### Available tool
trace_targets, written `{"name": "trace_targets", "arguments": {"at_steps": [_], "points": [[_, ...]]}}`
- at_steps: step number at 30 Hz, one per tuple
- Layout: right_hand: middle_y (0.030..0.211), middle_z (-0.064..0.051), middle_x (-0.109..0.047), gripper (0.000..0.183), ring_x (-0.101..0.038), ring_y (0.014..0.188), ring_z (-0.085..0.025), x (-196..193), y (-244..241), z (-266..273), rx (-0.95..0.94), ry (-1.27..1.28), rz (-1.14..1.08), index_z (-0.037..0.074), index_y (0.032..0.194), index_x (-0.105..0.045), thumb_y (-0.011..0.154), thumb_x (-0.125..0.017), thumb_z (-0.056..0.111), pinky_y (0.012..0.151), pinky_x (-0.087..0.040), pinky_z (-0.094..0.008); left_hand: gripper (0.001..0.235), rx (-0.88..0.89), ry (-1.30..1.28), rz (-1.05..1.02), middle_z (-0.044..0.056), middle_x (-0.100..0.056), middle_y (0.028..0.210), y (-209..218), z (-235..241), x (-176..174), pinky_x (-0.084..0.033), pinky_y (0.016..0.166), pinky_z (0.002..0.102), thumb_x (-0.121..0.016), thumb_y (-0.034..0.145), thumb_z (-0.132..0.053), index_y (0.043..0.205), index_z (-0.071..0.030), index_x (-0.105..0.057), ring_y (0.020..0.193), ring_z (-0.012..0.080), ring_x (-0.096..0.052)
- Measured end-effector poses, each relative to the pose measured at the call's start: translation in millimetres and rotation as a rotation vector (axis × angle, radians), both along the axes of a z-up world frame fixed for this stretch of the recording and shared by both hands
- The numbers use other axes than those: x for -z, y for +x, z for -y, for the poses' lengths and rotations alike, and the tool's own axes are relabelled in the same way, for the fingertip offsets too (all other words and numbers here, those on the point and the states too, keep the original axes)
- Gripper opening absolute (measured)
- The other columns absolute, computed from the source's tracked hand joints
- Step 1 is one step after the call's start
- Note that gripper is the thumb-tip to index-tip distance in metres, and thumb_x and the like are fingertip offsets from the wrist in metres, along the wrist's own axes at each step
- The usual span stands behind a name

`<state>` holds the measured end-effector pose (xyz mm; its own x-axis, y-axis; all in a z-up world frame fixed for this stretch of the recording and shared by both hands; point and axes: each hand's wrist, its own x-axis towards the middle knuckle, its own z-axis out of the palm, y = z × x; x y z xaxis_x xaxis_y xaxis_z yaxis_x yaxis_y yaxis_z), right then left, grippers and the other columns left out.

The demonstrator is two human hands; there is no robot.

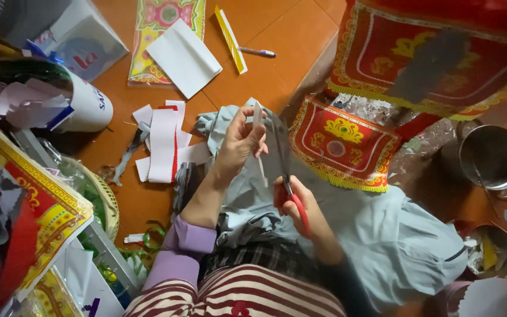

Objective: Cutting and applying decorative paper to a large red craft structure.

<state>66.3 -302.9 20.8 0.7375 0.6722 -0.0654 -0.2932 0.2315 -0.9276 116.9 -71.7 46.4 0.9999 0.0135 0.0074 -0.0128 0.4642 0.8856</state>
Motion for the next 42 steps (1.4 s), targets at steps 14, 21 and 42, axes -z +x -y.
{"name": "trace_targets", "arguments": {"at_steps": [14,21,42], "points": [[0.086,-0.005,-0.062,0.040,-0.057,0.071,-0.012,3.7,0.5,4.6,-0.065,-0.141,-0.053,0.002,0.128,-0.054,0.091,-0.063,0.018,0.063,-0.049,-0.025,0.048,-0.085,0.266,-0.075,0.002,-0.061,0.081,-4.7,-1.4,0.7,-0.048,0.056,0.021,-0.067,0.099,-0.038,0.129,-0.005,-0.050,0.064,0.0090,-0.061],[0.086,-0.005,-0.060,0.054,-0.055,0.071,-0.011,4.3,1.1,6.5,-0.093,-0.068,-0.041,0.002,0.129,-0.054,0.096,-0.068,0.042,0.063,-0.047,-0.025,0.047,-0.079,0.429,-0.034,0.001,-0.061,0.083,-9.5,-7.8,-4.1,-0.048,0.057,0.023,-0.067,0.101,-0.038,0.131,-0.004,-0.051,0.067,0.0075,-0.060],[0.098,-0.008,-0.057,0.056,-0.058,0.085,-0.015,-23.2,16.7,5.5,0.382,-0.047,0.179,0.000,0.129,-0.049,0.101,-0.073,0.043,0.072,-0.048,-0.029,0.024,0.212,0.803,0.124,0.009,-0.066,0.079,-39.2,29.4,-10.6,-0.050,0.062,0.032,-0.060,0.107,-0.025,0.106,-0.002,-0.067,0.072,0.0143,-0.061]]}}
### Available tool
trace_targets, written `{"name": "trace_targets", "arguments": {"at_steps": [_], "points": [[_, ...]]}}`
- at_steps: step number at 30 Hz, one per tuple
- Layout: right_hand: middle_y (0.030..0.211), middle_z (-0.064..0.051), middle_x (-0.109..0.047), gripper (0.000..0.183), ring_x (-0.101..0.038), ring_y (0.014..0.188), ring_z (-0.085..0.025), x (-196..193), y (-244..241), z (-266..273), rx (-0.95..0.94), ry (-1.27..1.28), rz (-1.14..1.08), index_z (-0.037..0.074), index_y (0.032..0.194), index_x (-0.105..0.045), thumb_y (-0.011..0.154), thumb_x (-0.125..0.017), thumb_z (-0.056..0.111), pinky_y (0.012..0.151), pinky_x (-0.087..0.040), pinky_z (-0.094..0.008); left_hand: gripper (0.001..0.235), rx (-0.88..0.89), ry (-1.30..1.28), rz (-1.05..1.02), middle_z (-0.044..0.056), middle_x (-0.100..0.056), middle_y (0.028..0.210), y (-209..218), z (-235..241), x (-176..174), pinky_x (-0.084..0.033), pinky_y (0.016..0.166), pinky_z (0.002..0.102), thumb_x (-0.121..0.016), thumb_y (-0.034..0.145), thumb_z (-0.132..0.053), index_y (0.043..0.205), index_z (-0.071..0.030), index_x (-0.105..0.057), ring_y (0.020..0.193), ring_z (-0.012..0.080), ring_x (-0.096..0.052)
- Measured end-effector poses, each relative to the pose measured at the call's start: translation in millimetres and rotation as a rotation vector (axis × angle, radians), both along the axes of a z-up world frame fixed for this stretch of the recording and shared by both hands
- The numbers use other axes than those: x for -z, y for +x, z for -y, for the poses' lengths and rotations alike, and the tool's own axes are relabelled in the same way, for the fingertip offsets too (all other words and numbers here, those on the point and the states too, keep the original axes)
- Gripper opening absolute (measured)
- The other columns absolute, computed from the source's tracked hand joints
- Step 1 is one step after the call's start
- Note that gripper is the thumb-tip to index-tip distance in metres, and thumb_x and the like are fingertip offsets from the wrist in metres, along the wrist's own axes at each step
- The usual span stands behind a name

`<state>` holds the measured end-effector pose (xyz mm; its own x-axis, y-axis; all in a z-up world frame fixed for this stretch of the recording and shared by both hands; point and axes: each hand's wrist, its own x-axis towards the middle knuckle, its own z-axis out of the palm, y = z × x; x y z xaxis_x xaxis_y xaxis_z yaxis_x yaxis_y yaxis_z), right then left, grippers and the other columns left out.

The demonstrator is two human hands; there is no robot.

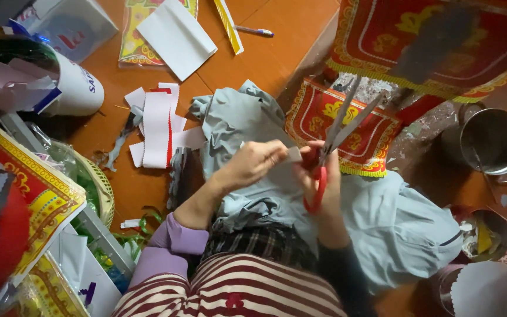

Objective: Cutting and applying decorative paper to a large red craft structure.

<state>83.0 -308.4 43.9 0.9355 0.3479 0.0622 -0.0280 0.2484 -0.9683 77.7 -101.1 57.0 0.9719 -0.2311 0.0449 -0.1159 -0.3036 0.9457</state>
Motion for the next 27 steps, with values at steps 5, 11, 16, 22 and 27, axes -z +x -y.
{"name": "trace_targets", "arguments": {"at_steps": [5,11,16,22,27], "points": [[0.095,-0.010,-0.063,0.035,-0.062,0.083,-0.018,6.2,23.6,23.8,0.204,0.185,-0.182,0.000,0.120,-0.053,0.101,-0.071,0.024,0.072,-0.051,-0.031,0.015,0.189,-0.003,0.130,0.014,-0.069,0.095,-5.0,-3.4,9.4,-0.054,0.073,0.036,-0.060,0.104,-0.013,0.115,-0.003,-0.061,0.088,0.0249,-0.069],[0.097,-0.011,-0.065,0.041,-0.063,0.082,-0.021,-30.1,24.0,28.6,0.300,0.209,-0.003,0.002,0.124,-0.051,0.105,-0.065,0.036,0.075,-0.053,-0.033,0.014,0.244,-0.061,-0.262,0.008,-0.066,0.082,1.5,-17.3,12.8,-0.055,0.066,0.035,-0.054,0.102,-0.014,0.109,-0.005,-0.063,0.072,0.0194,-0.067],[0.096,-0.005,-0.062,0.031,-0.060,0.084,-0.014,37.4,-19.7,17.0,-0.164,-0.138,-0.063,0.003,0.128,-0.053,0.103,-0.060,0.019,0.075,-0.050,-0.027,0.028,-0.252,-0.834,-0.143,0.007,-0.063,0.089,36.4,-17.2,-24.6,-0.058,0.081,0.035,-0.044,0.113,-0.028,0.117,-0.002,-0.055,0.079,0.0170,-0.064],[0.100,-0.005,-0.064,0.045,-0.062,0.093,-0.015,34.0,-32.8,-3.8,-0.397,-0.353,-0.030,0.003,0.131,-0.051,0.090,-0.067,0.008,0.084,-0.052,-0.030,0.029,-0.496,-0.844,0.044,0.005,-0.061,0.086,51.9,-1.6,-25.2,-0.053,0.089,0.031,-0.041,0.116,-0.027,0.119,-0.002,-0.057,0.087,0.0156,-0.063],[0.088,-0.004,-0.062,0.046,-0.061,0.079,-0.013,34.5,-29.7,-3.7,-0.386,-0.456,-0.009,0.004,0.128,-0.054,0.087,-0.072,0.007,0.075,-0.053,-0.028,0.030,-0.567,-0.782,0.005,0.004,-0.060,0.082,47.0,4.9,-25.3,-0.051,0.075,0.028,-0.040,0.116,-0.026,0.118,-0.003,-0.058,0.077,0.0129,-0.060]]}}
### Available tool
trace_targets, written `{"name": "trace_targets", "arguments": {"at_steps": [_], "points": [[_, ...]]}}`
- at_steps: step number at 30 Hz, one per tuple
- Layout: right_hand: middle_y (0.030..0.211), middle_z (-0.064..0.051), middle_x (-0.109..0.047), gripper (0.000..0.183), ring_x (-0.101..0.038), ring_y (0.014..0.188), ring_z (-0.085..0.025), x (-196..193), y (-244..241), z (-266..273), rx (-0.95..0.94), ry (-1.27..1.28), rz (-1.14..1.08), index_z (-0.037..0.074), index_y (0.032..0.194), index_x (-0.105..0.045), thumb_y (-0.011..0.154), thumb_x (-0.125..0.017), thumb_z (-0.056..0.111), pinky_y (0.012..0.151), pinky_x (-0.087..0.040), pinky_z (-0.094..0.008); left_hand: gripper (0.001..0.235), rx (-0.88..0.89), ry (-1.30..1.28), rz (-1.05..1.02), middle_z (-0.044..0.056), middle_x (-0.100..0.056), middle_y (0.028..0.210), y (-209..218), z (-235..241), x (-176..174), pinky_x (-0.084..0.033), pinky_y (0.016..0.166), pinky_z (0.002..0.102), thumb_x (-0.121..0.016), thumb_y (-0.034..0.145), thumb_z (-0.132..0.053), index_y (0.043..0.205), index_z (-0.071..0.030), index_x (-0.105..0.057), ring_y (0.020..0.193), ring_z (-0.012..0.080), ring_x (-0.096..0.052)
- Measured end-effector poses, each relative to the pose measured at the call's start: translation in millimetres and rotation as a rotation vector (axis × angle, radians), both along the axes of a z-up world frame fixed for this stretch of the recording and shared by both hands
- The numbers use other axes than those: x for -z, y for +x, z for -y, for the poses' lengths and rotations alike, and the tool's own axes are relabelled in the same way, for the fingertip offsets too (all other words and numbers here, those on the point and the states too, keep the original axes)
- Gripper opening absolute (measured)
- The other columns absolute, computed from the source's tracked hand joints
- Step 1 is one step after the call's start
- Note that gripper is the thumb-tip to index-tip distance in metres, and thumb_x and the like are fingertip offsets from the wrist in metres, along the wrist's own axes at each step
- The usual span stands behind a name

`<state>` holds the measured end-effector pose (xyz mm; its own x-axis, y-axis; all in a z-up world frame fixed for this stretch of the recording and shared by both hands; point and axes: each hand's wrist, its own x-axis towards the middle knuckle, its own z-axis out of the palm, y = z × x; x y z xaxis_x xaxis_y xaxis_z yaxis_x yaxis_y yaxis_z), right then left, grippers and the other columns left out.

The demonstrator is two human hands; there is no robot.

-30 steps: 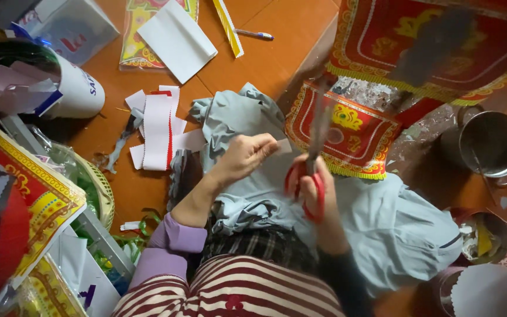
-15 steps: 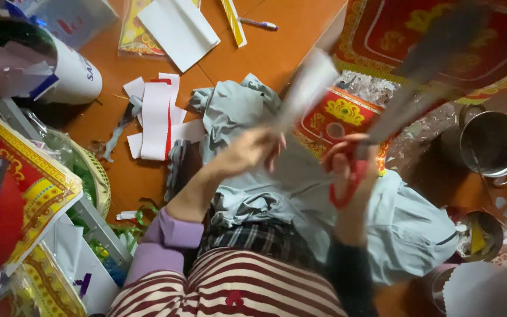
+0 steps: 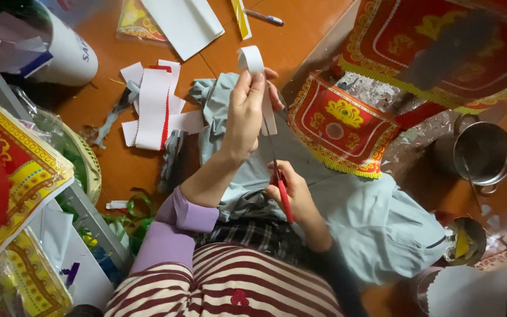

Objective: Cutting and applying decorative paper to a large red craft structure.

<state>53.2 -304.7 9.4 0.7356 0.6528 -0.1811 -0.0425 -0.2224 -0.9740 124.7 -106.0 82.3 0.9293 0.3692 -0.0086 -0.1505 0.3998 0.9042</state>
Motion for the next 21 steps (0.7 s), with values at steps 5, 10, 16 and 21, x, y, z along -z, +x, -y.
{"name": "trace_targets", "arguments": {"at_steps": [5,10,16,21], "points": [[0.085,-0.003,-0.060,0.044,-0.057,0.076,-0.012,-1.3,0.2,-2.4,0.006,-0.011,0.015,0.005,0.127,-0.055,0.087,-0.074,0.008,0.072,-0.051,-0.027,0.028,-0.048,-0.064,-0.007,0.002,-0.058,0.081,-0.5,-2.0,-4.7,-0.055,0.067,0.028,-0.040,0.114,-0.027,0.115,-0.005,-0.057,0.072,0.0104,-0.059],[0.085,-0.002,-0.057,0.042,-0.054,0.076,-0.011,2.6,3.5,-3.6,0.051,0.016,0.039,0.005,0.125,-0.057,0.089,-0.076,0.012,0.071,-0.049,-0.026,0.032,-0.030,-0.149,-0.054,0.001,-0.056,0.078,-0.4,5.5,9.1,-0.046,0.058,0.025,-0.039,0.115,-0.030,0.115,-0.005,-0.058,0.066,0.0084,-0.052],[0.078,-0.001,-0.059,0.038,-0.051,0.070,-0.009,0.6,3.6,-8.0,0.107,-0.045,0.151,0.005,0.117,-0.059,0.088,-0.079,0.017,0.066,-0.048,-0.026,0.034,-0.038,-0.207,-0.036,0.001,-0.055,0.078,-2.9,8.6,12.5,-0.045,0.057,0.025,-0.038,0.114,-0.032,0.113,-0.005,-0.058,0.064,0.0086,-0.051],[0.072,-0.002,-0.053,0.031,-0.048,0.065,-0.009,14.0,-8.7,-3.8,0.164,-0.111,0.182,0.004,0.106,-0.062,0.089,-0.083,0.018,0.061,-0.045,-0.025,0.033,-0.033,-0.261,-0.032,0.001,-0.055,0.078,3.9,-1.1,7.5,-0.046,0.057,0.025,-0.040,0.114,-0.033,0.109,-0.006,-0.056,0.065,0.0089,-0.052]]}}
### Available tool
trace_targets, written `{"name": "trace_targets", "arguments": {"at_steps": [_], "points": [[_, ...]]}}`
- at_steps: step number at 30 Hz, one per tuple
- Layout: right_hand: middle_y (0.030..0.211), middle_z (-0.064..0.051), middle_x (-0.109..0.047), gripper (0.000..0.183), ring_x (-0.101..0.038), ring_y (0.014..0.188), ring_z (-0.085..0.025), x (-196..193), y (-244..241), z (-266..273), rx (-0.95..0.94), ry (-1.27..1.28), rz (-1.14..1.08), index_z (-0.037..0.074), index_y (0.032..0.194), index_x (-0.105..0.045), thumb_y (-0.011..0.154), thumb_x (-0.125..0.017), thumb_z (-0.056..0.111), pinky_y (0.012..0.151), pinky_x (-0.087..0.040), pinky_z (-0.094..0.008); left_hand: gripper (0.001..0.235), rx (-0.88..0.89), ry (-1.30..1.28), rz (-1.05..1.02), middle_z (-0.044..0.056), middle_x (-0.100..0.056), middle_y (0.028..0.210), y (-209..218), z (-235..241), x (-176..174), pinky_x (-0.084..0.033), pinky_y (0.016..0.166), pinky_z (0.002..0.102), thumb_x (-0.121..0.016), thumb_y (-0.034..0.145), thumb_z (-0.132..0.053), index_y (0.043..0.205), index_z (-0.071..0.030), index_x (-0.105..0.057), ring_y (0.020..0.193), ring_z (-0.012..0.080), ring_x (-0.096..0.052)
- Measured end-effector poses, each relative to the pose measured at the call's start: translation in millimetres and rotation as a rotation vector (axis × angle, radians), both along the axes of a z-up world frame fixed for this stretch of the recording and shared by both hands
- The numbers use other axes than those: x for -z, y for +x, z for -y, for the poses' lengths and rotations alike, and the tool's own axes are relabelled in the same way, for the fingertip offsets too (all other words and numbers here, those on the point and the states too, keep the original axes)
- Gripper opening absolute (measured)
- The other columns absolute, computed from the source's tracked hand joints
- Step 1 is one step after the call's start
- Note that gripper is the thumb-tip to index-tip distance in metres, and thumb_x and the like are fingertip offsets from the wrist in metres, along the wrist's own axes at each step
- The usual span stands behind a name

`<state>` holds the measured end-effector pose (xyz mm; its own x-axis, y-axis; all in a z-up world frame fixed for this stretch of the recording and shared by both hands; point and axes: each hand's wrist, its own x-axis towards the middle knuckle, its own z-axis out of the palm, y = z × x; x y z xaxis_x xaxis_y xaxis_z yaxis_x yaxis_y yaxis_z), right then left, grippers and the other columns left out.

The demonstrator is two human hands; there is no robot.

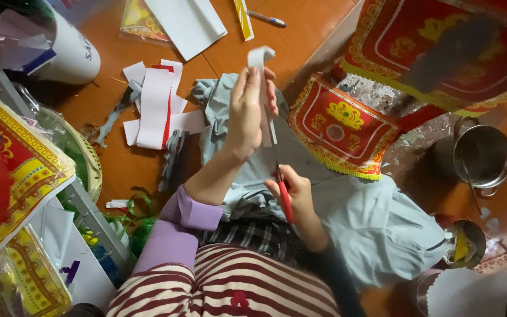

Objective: Cutting and applying decorative paper to a large red craft structure.

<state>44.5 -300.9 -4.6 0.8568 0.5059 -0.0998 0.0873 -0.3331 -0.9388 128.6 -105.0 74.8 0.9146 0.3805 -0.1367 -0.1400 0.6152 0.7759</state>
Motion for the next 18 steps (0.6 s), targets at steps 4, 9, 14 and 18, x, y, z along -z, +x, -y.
{"name": "trace_targets", "arguments": {"at_steps": [4,9,14,18], "points": [[0.071,-0.001,-0.053,0.031,-0.049,0.064,-0.008,-6.5,4.4,-1.5,-0.021,0.058,-0.094,0.003,0.105,-0.062,0.084,-0.081,0.016,0.059,-0.045,-0.025,0.035,-0.013,0.084,0.055,0.000,-0.054,0.078,4.2,-2.5,-3.2,-0.046,0.057,0.026,-0.039,0.114,-0.037,0.106,-0.007,-0.055,0.064,0.0094,-0.052],[0.074,0.000,-0.056,0.031,-0.050,0.067,-0.007,-2.9,7.5,-11.4,0.006,0.130,-0.015,0.002,0.107,-0.061,0.087,-0.080,0.016,0.061,-0.046,-0.025,0.034,0.004,0.028,0.010,0.001,-0.054,0.077,-4.9,14.5,5.6,-0.046,0.056,0.026,-0.040,0.113,-0.037,0.105,-0.007,-0.054,0.063,0.0095,-0.052],[0.069,0.000,-0.056,0.030,-0.050,0.061,-0.008,1.6,-2.5,-3.2,0.057,0.041,-0.013,0.002,0.106,-0.065,0.088,-0.081,0.020,0.057,-0.044,-0.026,0.035,-0.008,-0.003,0.013,0.001,-0.053,0.078,3.7,1.6,-0.5,-0.045,0.057,0.025,-0.040,0.114,-0.036,0.106,-0.005,-0.055,0.064,0.0095,-0.051],[0.073,0.000,-0.054,0.034,-0.049,0.066,-0.007,7.7,5.5,-3.9,0.022,0.093,-0.070,0.002,0.107,-0.064,0.086,-0.083,0.021,0.059,-0.045,-0.025,0.032,-0.019,0.079,0.033,0.002,-0.053,0.076,5.4,4.3,6.7,-0.044,0.054,0.026,-0.041,0.113,-0.033,0.105,-0.006,-0.054,0.062,0.0103,-0.051]]}}
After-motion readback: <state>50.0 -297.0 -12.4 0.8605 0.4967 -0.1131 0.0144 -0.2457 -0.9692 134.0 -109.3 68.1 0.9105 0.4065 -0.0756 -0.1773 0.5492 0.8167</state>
